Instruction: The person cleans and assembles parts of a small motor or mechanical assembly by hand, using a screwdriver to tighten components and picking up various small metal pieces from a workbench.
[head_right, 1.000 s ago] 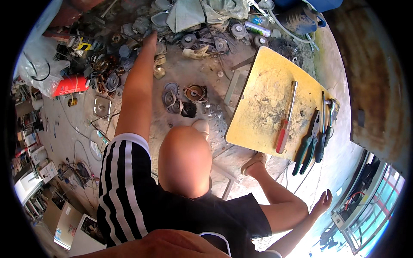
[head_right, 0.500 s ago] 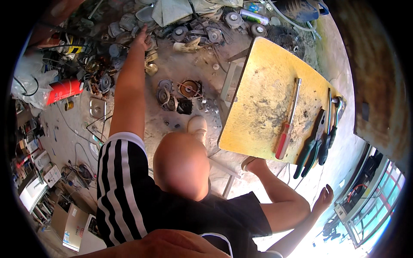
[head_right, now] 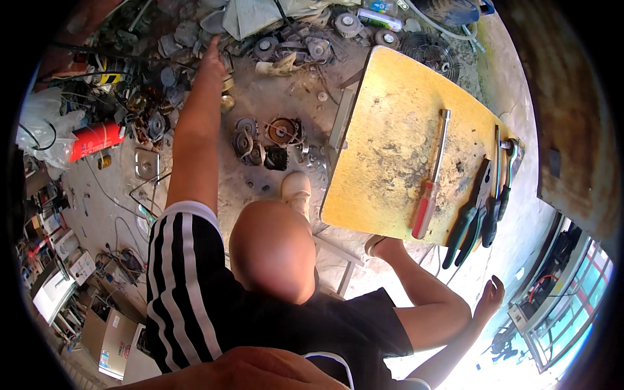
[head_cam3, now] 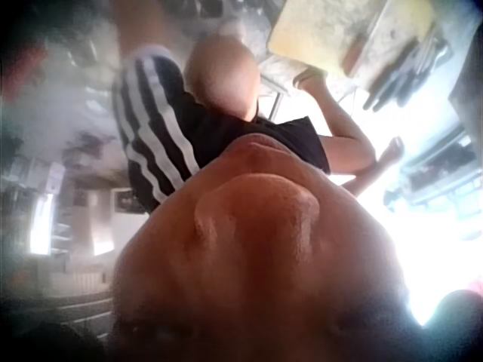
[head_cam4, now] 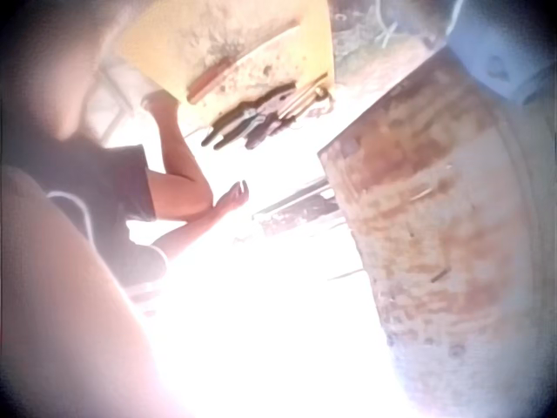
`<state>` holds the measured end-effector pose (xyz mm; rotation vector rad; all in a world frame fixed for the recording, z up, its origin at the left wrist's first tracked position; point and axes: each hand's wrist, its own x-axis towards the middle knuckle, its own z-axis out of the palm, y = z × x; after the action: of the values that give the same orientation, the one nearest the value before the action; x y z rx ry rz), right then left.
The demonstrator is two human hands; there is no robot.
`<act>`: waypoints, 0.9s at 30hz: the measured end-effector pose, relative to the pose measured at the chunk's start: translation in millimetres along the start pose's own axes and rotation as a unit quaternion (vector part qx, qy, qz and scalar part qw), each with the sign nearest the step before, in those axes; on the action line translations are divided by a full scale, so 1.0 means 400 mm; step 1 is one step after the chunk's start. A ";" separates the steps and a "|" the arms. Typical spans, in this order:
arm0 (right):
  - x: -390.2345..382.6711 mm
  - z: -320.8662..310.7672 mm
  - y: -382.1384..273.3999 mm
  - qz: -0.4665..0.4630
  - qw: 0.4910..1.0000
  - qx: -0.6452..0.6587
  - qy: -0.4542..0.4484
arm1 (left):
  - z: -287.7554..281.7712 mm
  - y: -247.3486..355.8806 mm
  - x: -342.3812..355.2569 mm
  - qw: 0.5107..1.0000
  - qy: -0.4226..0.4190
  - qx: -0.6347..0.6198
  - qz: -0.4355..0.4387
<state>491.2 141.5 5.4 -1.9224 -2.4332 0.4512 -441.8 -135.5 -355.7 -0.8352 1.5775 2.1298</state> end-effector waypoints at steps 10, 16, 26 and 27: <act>-0.038 0.008 0.003 0.013 0.999 0.032 -0.007 | -0.042 -0.052 -0.221 0.997 0.068 0.032 -0.007; -0.030 0.016 -0.001 0.005 0.997 0.081 0.003 | -0.120 -0.032 -0.339 0.991 0.108 0.068 -0.050; -0.056 0.026 -0.012 -0.004 0.995 0.099 0.026 | -0.116 -0.042 -0.444 0.971 0.096 0.090 -0.199; -0.058 0.021 -0.014 -0.005 0.996 0.087 0.023 | -0.116 -0.049 -0.439 0.971 0.102 0.097 -0.195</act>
<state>490.1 116.4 2.8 -1.8279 -2.2903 0.5891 -285.1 -163.0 -265.9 -1.2115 1.5331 1.6293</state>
